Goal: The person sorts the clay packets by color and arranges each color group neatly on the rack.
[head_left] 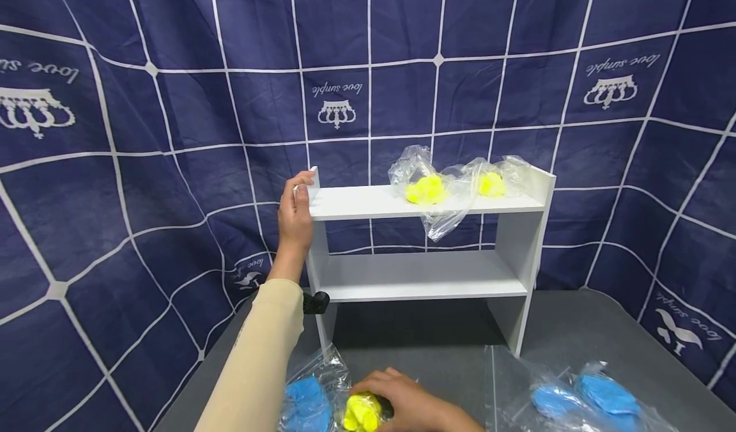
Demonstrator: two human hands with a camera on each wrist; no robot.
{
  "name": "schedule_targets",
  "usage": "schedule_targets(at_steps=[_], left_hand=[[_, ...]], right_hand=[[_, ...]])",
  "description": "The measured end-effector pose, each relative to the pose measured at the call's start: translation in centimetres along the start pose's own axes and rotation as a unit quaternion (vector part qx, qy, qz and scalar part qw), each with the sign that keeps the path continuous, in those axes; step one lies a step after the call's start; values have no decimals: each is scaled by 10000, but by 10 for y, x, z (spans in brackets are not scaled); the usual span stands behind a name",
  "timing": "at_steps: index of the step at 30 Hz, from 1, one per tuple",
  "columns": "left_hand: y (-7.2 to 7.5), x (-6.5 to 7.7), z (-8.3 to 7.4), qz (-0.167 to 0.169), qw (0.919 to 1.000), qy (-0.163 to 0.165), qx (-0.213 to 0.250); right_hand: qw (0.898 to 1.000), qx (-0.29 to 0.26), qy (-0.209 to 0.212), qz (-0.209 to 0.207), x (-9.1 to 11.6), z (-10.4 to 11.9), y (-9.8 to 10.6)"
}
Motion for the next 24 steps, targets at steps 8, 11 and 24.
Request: schedule_targets(at_steps=[8, 11, 24], left_hand=[[3, 4, -33, -4, 10000, -22, 77], [3, 4, -38, 20, 10000, -7, 66], [2, 5, -38, 95, 9999, -33, 78]], right_hand=[[9989, 97, 102, -447, 0, 18, 19], [9972, 209, 209, -691, 0, 27, 33], [9904, 459, 386, -1242, 1, 94, 117]])
Point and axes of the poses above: each hand's wrist, its own x-axis away from the middle knuckle, its own y-axis out of the back of the hand, z = x × y, the point moved 2 cm from there along -x, towards the middle knuckle, and after that the axes turned 2 degrees about -x, right-handed, at the moved point
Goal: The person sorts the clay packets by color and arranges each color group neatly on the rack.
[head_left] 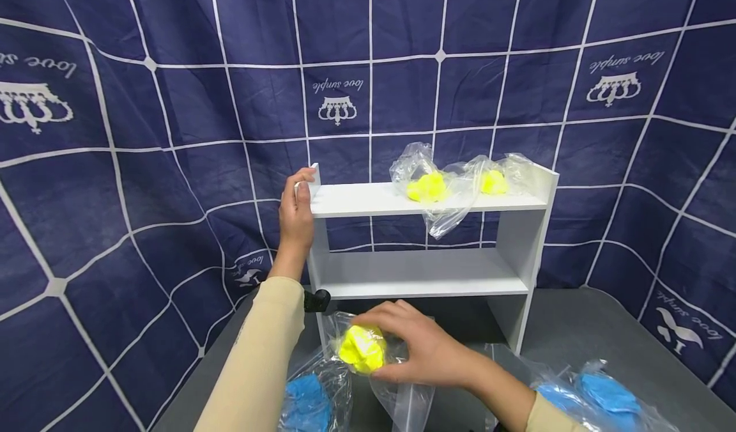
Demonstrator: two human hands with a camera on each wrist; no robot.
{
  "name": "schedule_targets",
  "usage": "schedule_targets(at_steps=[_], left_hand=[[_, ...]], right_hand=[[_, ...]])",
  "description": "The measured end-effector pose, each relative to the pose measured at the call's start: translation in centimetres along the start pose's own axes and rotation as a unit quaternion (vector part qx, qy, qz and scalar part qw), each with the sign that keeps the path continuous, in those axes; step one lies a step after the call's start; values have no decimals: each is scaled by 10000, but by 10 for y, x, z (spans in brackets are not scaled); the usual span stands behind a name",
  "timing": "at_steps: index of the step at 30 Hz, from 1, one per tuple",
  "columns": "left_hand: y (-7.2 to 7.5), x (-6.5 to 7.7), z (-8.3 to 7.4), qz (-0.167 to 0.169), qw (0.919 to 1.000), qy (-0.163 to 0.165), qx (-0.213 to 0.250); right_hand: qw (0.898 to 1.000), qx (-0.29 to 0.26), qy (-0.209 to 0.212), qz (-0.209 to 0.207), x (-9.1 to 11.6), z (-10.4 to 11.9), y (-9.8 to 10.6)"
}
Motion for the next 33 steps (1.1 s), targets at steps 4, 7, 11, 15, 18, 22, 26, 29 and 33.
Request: schedule_targets(at_steps=[4, 7, 11, 15, 18, 22, 26, 29, 33], left_hand=[[0, -1, 0, -11, 10000, -25, 12], [0, -2, 0, -21, 10000, -37, 24], [0, -2, -1, -31, 10000, -10, 11], [0, -1, -1, -32, 10000, 20, -7], [-1, 0, 1, -24, 10000, 42, 12], [-2, 1, 4, -4, 9999, 121, -5], [0, -1, 3, 2, 9998, 165, -109], [1, -2, 2, -67, 9997, 192, -140], [-1, -1, 1, -63, 9997, 208, -93]], right_hand=[[9985, 407, 272, -247, -13, 18, 29], [9963, 587, 472, -420, -23, 31, 49], [9925, 829, 624, -641, -40, 44, 75], [9872, 1089, 783, -867, -57, 53, 99], [9831, 1264, 805, -1047, -68, 57, 116], [9799, 1374, 602, -1317, -85, 61, 138], [9781, 1426, 66, -1513, -109, 58, 155], [9761, 1510, -366, -1518, -128, 50, 162], [9725, 1659, -768, -1442, -143, 36, 167]])
Point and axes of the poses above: each hand's wrist, its own x-axis away from the middle knuckle, its own y-axis out of the back of the hand, z = x × y, the point moved 2 cm from there along -x, towards the middle knuckle, and after that the axes turned 2 degrees about -x, right-handed, at the moved point
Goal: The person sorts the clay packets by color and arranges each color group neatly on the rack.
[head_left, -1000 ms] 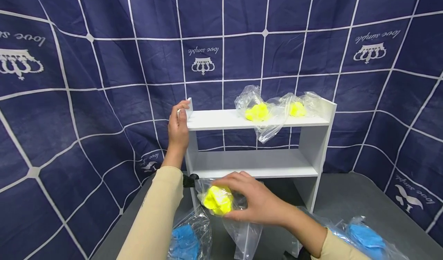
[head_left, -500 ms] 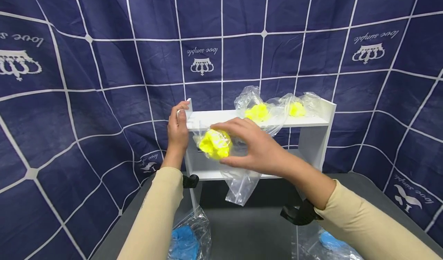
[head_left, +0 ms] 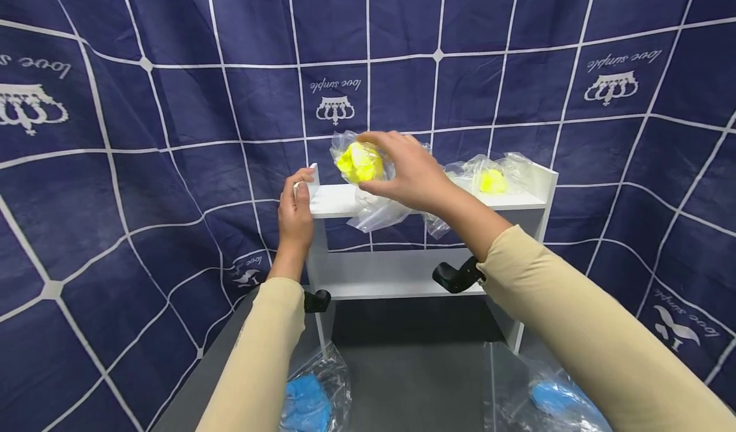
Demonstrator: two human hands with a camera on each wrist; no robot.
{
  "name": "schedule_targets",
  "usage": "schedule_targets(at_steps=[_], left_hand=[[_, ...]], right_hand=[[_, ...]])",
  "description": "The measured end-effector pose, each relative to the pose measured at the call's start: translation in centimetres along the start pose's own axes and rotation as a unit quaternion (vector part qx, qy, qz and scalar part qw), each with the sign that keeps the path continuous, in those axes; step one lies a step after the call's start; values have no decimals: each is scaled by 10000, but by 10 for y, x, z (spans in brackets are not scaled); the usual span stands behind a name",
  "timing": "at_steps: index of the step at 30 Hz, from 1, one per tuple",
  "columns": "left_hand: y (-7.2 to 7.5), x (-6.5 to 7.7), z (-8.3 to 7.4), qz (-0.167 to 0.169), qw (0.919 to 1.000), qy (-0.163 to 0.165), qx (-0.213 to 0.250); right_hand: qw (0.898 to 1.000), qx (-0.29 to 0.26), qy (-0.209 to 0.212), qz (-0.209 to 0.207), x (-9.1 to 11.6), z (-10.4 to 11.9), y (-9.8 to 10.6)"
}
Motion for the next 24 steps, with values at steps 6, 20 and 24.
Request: schedule_targets(at_steps=[6, 20, 24], left_hand=[[-1, 0, 5, 15, 9998, -181, 86], [-2, -7, 43, -87, 9997, -247, -12], [-3, -4, 32, -44, 9997, -243, 39]], right_hand=[[9987, 86, -505, 26, -13, -17, -8], [9896, 1012, -929, 416, -22, -30, -40], [9861, 1235, -953, 569, -18, -33, -45]])
Point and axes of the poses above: each hand's wrist, its own x-axis away from the middle knuckle, its own y-axis out of the back of the hand, z = x × y, the point moved 2 cm from there along -x, towards the middle knuckle, and after that the axes turned 2 degrees about -x, right-handed, at the moved point
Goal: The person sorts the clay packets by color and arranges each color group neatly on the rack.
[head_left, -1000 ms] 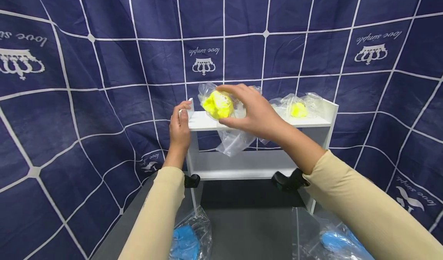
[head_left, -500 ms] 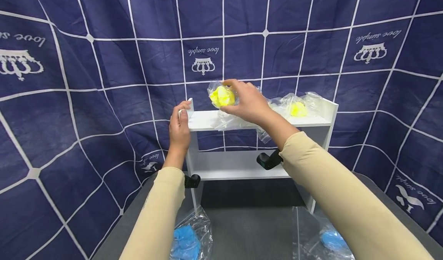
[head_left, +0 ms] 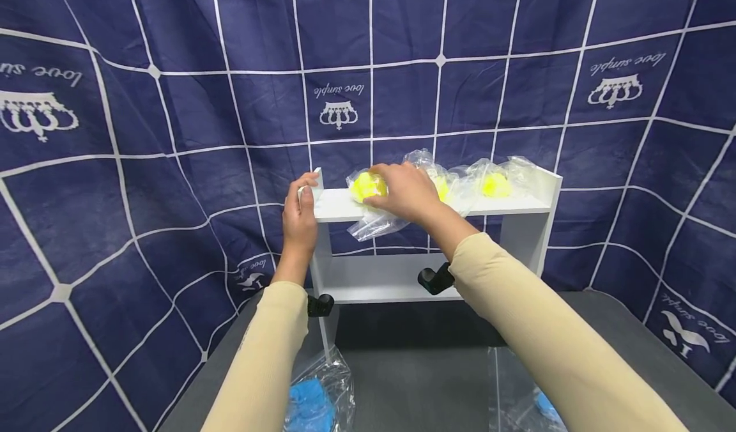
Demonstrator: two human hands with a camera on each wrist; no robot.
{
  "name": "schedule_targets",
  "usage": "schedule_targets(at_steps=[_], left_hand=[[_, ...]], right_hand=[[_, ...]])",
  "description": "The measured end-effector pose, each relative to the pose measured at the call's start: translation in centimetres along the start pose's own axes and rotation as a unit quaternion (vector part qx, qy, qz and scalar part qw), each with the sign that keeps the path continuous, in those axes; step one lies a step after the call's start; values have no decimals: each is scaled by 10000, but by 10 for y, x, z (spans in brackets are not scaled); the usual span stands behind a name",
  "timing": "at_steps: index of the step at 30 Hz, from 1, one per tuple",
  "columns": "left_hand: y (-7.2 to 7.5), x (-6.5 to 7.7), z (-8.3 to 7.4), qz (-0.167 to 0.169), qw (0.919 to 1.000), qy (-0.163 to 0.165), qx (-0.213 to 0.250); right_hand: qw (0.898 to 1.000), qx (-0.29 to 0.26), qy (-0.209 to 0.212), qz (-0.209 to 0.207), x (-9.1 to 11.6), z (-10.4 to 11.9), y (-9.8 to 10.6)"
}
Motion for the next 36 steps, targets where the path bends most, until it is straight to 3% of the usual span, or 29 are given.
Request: schedule_targets(at_steps=[6, 9, 14, 17, 22, 24, 28, 31, 34, 36], left_hand=[[2, 4, -30, 86, 9999, -1, 88], [2, 3, -29, 128, 9999, -16, 108], [2, 4, -3, 16, 9999, 4, 172], [3, 4, 11, -18, 9996, 5, 269], [1, 2, 14, 55, 9990, -122, 425], [1, 3, 13, 32, 9992, -138, 379], [1, 3, -8, 71, 9994, -82, 339], [-1, 3, -9, 97, 9994, -50, 342], [-2, 1, 9, 37, 9996, -89, 255], [-2, 1, 11, -9, 9997, -120, 193]], right_hand=[[9998, 86, -51, 156, 2, -1, -4], [9997, 141, -104, 195, 2, -1, -5], [9998, 190, -12, -2, 4, 2, -9], [9991, 232, 125, -328, 7, 5, -8], [9919, 379, 407, -1139, 16, 5, -1], [9874, 369, 551, -1437, 21, 6, 2], [9753, 201, 911, -2001, 37, 6, 5], [9678, -92, 1178, -2222, 51, 7, 5], [9623, -417, 1419, -2284, 65, 7, 6], [9571, -566, 1618, -2337, 73, 7, 7]])
Point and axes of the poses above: each hand's wrist, its own x-axis away from the middle knuckle, its own y-axis out of the back of the hand, z = x × y, the point moved 2 cm from there along -x, towards the middle knuckle, and after that the axes turned 2 degrees about -x, right-handed, at the moved point
